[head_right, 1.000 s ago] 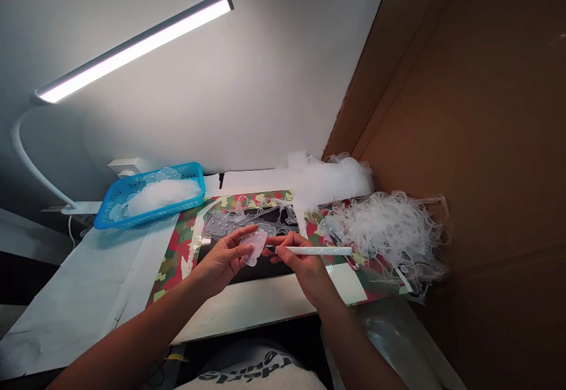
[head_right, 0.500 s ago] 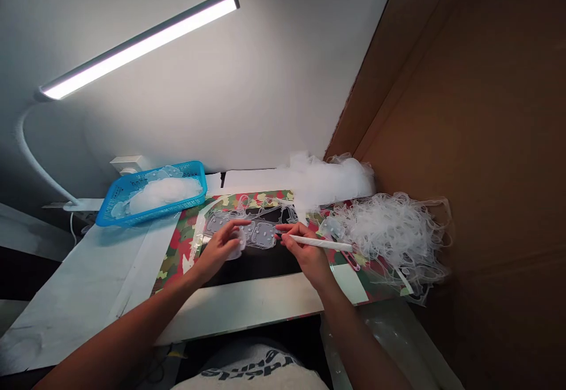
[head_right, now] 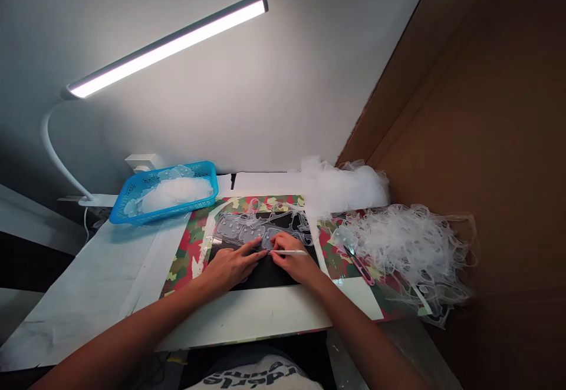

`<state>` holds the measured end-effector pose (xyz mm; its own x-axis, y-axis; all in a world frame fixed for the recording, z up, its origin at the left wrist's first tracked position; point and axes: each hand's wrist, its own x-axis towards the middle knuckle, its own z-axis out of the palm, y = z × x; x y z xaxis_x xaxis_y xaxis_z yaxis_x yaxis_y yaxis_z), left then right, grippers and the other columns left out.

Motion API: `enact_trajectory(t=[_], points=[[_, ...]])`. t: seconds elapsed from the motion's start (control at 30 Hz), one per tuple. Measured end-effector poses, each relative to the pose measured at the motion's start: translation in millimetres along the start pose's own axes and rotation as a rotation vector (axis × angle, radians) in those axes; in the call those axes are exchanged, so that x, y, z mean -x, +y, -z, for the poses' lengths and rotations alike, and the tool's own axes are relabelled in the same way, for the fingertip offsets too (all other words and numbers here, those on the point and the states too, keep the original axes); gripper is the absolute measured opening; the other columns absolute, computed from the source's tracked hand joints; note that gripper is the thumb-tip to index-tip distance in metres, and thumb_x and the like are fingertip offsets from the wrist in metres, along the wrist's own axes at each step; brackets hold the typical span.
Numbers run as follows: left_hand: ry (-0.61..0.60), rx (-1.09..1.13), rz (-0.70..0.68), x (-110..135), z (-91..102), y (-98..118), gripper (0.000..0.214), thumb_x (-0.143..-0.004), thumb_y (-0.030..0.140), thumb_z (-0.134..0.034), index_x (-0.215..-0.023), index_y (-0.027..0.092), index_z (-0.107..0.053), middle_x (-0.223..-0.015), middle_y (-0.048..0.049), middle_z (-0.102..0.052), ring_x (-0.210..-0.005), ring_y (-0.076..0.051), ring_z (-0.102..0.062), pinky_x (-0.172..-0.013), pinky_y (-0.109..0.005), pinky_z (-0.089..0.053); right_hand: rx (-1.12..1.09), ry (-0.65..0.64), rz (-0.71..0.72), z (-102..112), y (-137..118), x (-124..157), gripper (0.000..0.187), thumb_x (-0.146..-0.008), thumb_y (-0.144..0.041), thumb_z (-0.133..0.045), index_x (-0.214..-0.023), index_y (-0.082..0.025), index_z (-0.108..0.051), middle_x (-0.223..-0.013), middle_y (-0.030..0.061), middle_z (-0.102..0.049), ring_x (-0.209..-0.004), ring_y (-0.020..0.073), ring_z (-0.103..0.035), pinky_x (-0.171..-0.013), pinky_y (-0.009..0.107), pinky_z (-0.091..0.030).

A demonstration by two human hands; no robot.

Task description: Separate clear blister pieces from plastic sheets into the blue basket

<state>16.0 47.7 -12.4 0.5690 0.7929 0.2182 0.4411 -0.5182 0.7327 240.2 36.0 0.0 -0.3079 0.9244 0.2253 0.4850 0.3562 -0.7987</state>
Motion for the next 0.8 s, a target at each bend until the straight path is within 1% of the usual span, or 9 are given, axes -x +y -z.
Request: enact_trajectory(t=[0.13, 0.3, 0.47, 0.53, 0.57, 0.63, 0.7, 0.73, 0.8], points=[[-0.029, -0.035, -0.02, -1, 0.6, 1, 0.031, -0.09, 0.035, -0.055, -0.118, 0.03, -0.069, -0.139, -0.0127, -0.055, -0.08, -0.019, -0.066, -0.065, -0.026, -0.04, 0.035, -0.031, 0.013, -2, 4, -1, 0.014, -0.084, -0.018, -0.055, -0.071, -0.022, -0.052, -0.101, 0.006, -0.064, -0.092, 0.0213, -0.06, -0.08, 0.034, -0.045], [-0.095, -0.215, -0.046, -1, -1.1, -2, 0.035, -0.092, 0.028, -0.049, -0.123, 0.031, -0.066, -0.139, -0.0143, -0.055, -0.068, -0.017, -0.064, -0.064, -0.027, -0.039, 0.07, -0.08, 0.006, -1, 6, 2, 0.015, -0.085, -0.015, -0.053, -0.071, -0.022, -0.052, -0.105, 0.0065, -0.064, -0.094, 0.0213, -0.06, -0.082, 0.035, -0.046], [-0.167, -0.226, 0.011, -3, -0.7, -7, 0.04, -0.09, 0.03, -0.049, -0.128, 0.03, -0.062, -0.144, -0.0154, -0.05, -0.068, -0.018, -0.065, -0.064, -0.03, -0.041, 0.187, -0.05, 0.077, -10, 8, 0, 0.009, -0.087, -0.022, -0.054, -0.082, -0.024, -0.061, -0.096, 0.0087, -0.068, -0.096, 0.0272, -0.06, -0.088, 0.043, -0.045], [-0.165, -0.168, 0.042, -3, 1.4, -4, 0.04, -0.089, 0.033, -0.051, -0.126, 0.029, -0.064, -0.144, -0.0159, -0.05, -0.068, -0.019, -0.065, -0.064, -0.03, -0.042, 0.179, 0.032, 0.034, -6, 12, 0, 0.012, -0.089, -0.028, -0.053, -0.084, -0.025, -0.063, -0.091, 0.008, -0.069, -0.09, 0.0266, -0.061, -0.086, 0.042, -0.045], [-0.157, -0.139, 0.055, -2, 2.9, -1, 0.04, -0.088, 0.034, -0.051, -0.125, 0.028, -0.065, -0.144, -0.0157, -0.05, -0.068, -0.019, -0.065, -0.064, -0.03, -0.043, 0.161, 0.114, -0.026, 0, 15, 0, 0.014, -0.09, -0.03, -0.052, -0.084, -0.025, -0.063, -0.091, 0.0072, -0.07, -0.087, 0.0255, -0.062, -0.083, 0.041, -0.046], [-0.137, -0.101, 0.064, 0, 6.4, 3, 0.038, -0.087, 0.034, -0.053, -0.123, 0.028, -0.066, -0.143, -0.0148, -0.051, -0.067, -0.019, -0.065, -0.064, -0.03, -0.044, 0.133, 0.369, -0.191, 18, 24, 3, 0.018, -0.09, -0.036, -0.052, -0.08, -0.024, -0.061, -0.088, 0.0055, -0.07, -0.079, 0.0232, -0.061, -0.074, 0.036, -0.045], [-0.128, -0.084, 0.059, 0, 10.7, 6, 0.038, -0.086, 0.035, -0.054, -0.122, 0.029, -0.067, -0.141, -0.013, -0.053, -0.068, -0.019, -0.065, -0.063, -0.03, -0.044, 0.111, 0.621, -0.352, 37, 34, 10, 0.023, -0.087, -0.042, -0.055, -0.073, -0.023, -0.056, -0.076, 0.0035, -0.067, -0.069, 0.0215, -0.057, -0.066, 0.033, -0.043], [-0.132, -0.078, 0.059, -1, 13.1, 7, 0.037, -0.085, 0.035, -0.056, -0.12, 0.03, -0.068, -0.14, -0.0115, -0.055, -0.068, -0.02, -0.065, -0.064, -0.029, -0.044, 0.082, 0.678, -0.397, 43, 38, 14, 0.026, -0.085, -0.044, -0.057, -0.07, -0.023, -0.054, -0.07, 0.0026, -0.066, -0.066, 0.0211, -0.056, -0.064, 0.033, -0.042], [-0.154, -0.051, 0.062, -10, 17.8, 6, 0.032, -0.084, 0.039, -0.058, -0.112, 0.03, -0.072, -0.132, -0.0081, -0.062, -0.073, -0.021, -0.066, -0.065, -0.029, -0.043, -0.017, 0.649, -0.407, 48, 39, 23, 0.029, -0.083, -0.047, -0.06, -0.067, -0.023, -0.053, -0.07, 0.0027, -0.067, -0.067, 0.0216, -0.057, -0.066, 0.033, -0.042]])
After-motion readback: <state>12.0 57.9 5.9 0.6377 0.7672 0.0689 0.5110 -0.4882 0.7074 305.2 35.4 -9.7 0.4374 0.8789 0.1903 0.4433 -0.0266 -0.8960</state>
